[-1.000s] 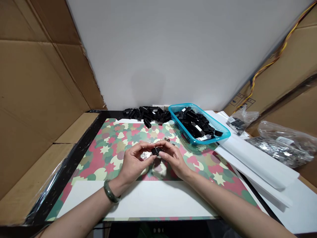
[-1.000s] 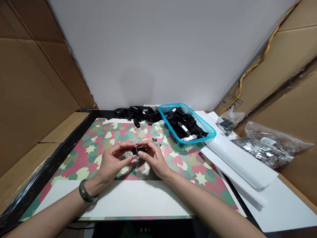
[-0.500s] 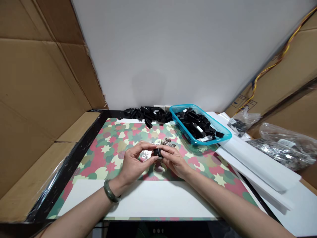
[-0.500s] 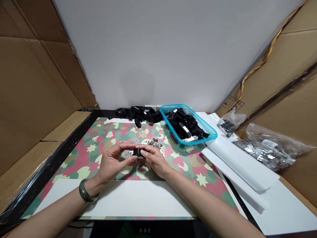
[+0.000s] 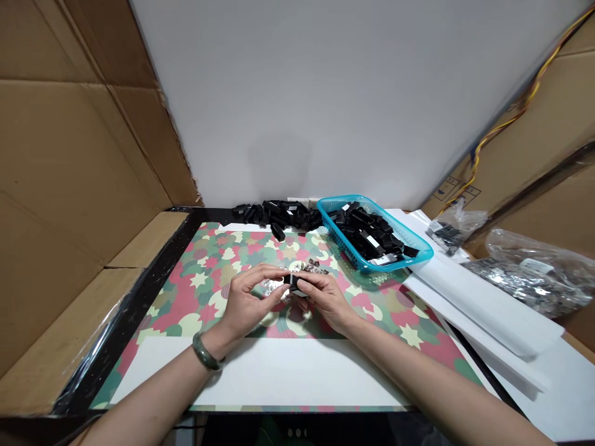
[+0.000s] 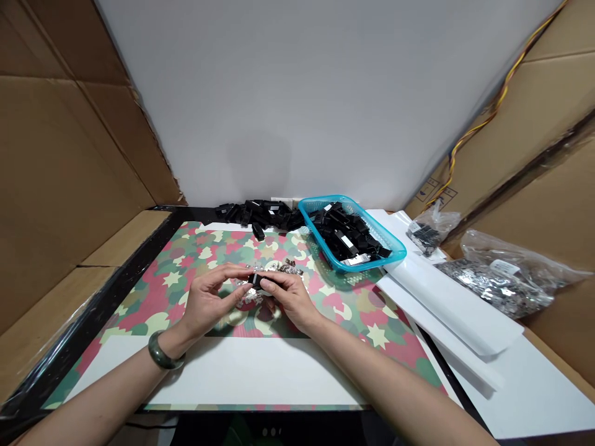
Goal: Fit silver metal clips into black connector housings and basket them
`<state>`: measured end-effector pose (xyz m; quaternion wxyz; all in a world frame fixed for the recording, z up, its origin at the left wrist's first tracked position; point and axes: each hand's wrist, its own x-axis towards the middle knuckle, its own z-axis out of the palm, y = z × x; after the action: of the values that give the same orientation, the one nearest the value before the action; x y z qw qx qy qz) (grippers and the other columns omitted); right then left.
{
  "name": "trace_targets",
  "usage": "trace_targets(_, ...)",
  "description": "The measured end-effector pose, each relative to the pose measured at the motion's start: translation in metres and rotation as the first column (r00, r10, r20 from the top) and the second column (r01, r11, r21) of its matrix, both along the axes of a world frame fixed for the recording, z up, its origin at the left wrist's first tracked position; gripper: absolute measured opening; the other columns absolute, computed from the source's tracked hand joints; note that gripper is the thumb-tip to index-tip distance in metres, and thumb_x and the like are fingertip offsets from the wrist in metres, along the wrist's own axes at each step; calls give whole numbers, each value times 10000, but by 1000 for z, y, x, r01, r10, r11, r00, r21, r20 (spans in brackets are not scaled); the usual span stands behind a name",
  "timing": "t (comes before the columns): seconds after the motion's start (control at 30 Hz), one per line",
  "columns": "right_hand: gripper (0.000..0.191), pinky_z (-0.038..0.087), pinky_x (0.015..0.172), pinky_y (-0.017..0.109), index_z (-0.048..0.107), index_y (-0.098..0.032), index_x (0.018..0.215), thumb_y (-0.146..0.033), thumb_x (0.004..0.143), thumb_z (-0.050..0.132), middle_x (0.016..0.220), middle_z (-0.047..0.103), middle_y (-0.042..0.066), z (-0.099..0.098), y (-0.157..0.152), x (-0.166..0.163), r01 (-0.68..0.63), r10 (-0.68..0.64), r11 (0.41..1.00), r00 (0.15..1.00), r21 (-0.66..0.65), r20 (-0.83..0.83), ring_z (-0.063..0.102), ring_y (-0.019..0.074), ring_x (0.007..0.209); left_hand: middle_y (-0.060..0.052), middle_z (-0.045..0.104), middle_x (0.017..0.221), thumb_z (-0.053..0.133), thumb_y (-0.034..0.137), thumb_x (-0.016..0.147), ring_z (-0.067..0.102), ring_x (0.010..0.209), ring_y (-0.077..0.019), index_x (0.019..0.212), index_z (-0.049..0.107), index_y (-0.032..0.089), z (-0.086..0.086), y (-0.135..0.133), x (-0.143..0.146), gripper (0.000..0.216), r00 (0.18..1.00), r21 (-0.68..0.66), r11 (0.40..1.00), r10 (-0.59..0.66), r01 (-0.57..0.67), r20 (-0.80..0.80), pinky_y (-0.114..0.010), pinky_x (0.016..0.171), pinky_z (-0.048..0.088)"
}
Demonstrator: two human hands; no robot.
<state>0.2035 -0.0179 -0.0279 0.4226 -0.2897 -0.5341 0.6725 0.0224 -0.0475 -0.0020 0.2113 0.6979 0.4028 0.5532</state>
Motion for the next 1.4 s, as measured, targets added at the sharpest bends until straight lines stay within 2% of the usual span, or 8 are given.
trace_targets(0.13, 346, 327, 438, 219, 735, -166, 1044, -457, 872, 663, 592, 537, -29, 5, 0, 3, -8, 2, 997, 998, 80, 70, 411, 69, 447, -88, 764, 947, 683, 210, 843, 704, 910, -213, 938, 761, 215, 3, 4, -3, 122, 999, 15, 999, -49, 50, -20, -370, 815, 572)
trace_targets(0.23, 317, 430, 538, 249, 724, -197, 1095, -434, 920, 606, 817, 654, 39, 10, -3, 5, -8, -57, 951, 978, 309, 199, 531, 109, 590, -93, 758, 959, 705, 222, 825, 702, 928, -217, 919, 770, 225, 7, 4, -16, 114, 994, -50, 994, -101, 99, -51, -381, 837, 572)
trace_targets(0.33, 280, 494, 719, 311, 701, -225, 1145, -380, 944, 583, 982, 666, 78, 10, -11, 3, -117, -138, 774, 928, 622, 345, 607, 169, 815, -102, 750, 985, 759, 229, 769, 699, 940, -218, 915, 774, 218, 8, -5, -34, 147, 973, -217, 955, -221, 203, -64, -360, 807, 586)
trace_targets(0.43, 298, 496, 728, 330, 638, -211, 1222, -322, 956, 563, 1019, 662, 105, 2, -20, -4, -279, -193, 583, 865, 763, 464, 609, 194, 861, -113, 741, 997, 810, 253, 707, 704, 903, -221, 910, 775, 200, 3, -21, -48, 213, 960, -374, 894, -278, 249, -25, -343, 745, 600)
trace_targets(0.6, 271, 478, 704, 355, 612, -173, 1187, -277, 938, 589, 961, 677, 114, -13, -26, -15, -331, -320, 402, 823, 854, 469, 573, 221, 840, -88, 755, 831, 827, 200, 651, 710, 774, -211, 841, 764, 169, -12, -39, -46, 202, 998, -467, 884, -54, 31, -38, -346, 734, 596)
trace_targets(0.83, 236, 482, 692, 338, 611, -198, 1171, -248, 942, 582, 967, 683, 108, -13, -25, -14, -338, -287, 425, 829, 840, 480, 578, 217, 846, -74, 772, 802, 786, 186, 665, 728, 737, -200, 967, 744, 154, -15, -41, -39, 307, 998, -454, 889, -63, 61, 11, -333, 722, 614)
trace_targets(1.2, 287, 501, 727, 333, 598, -220, 1237, -255, 954, 570, 978, 665, 102, -12, -27, -13, -349, -225, 475, 839, 808, 495, 586, 213, 882, -60, 772, 863, 733, 168, 698, 710, 739, -185, 1073, 712, 172, -19, -42, -40, 375, 983, -368, 929, -93, 29, -157, -317, 700, 601)
trace_targets(1.4, 248, 489, 689, 330, 625, -185, 1183, -262, 956, 562, 947, 662, 112, -13, -25, -12, -359, -239, 469, 828, 807, 507, 576, 214, 852, -67, 753, 885, 714, 222, 801, 692, 795, -193, 960, 749, 209, -16, -40, -48, 164, 957, -347, 935, -167, 78, -235, -312, 712, 560)
